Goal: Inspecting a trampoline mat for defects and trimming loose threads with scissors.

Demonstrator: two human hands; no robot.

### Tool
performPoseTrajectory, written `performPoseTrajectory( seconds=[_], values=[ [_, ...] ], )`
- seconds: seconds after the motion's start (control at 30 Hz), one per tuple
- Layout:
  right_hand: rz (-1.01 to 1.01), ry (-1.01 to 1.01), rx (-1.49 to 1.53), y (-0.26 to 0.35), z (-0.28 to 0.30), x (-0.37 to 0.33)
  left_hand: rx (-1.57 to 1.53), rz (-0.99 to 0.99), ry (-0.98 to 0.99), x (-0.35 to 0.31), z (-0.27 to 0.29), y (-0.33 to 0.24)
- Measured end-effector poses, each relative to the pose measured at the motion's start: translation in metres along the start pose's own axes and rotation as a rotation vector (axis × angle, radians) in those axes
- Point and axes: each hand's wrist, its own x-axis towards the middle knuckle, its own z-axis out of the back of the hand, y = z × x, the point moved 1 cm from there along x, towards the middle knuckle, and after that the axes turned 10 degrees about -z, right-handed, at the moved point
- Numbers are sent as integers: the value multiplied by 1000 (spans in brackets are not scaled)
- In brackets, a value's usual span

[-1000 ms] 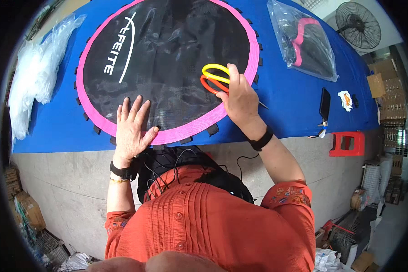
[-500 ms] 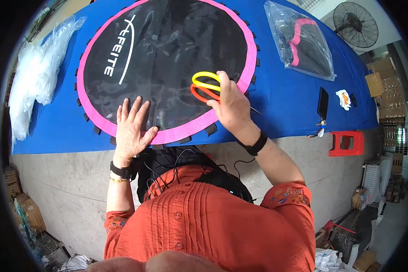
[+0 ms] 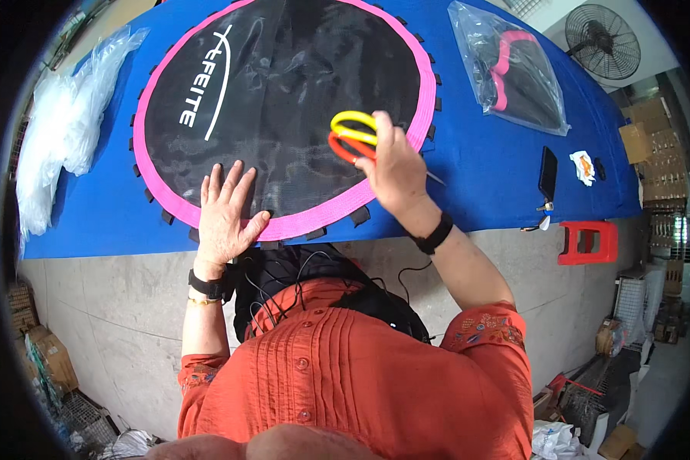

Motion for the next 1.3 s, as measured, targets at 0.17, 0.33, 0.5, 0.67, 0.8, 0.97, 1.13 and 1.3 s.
performPoseTrajectory(
  seconds=[0.17,0.33,0.5,0.67,0.8,0.97,1.13,1.3],
  values=[
    [-67,-52,-75,-3,-2,18,-7,1,-11,-1,0,1],
    [58,30,57,18,-7,-5,9,-2,7,0,0,0],
    [-89,-95,-76,-7,-5,29,-11,1,-22,-1,-2,0],
    [-36,-146,-149,-23,12,13,-21,3,-23,-1,-2,1],
    [-58,-3,34,-12,13,-12,4,-6,-4,-2,0,1],
    [-48,-132,-121,-23,11,8,-12,2,-16,-1,-2,1],
    [-138,-18,-20,-20,12,2,0,-6,-6,-1,-2,1],
    [-5,-95,-66,-15,7,0,-6,-6,-11,-1,-2,1]
  ],
)
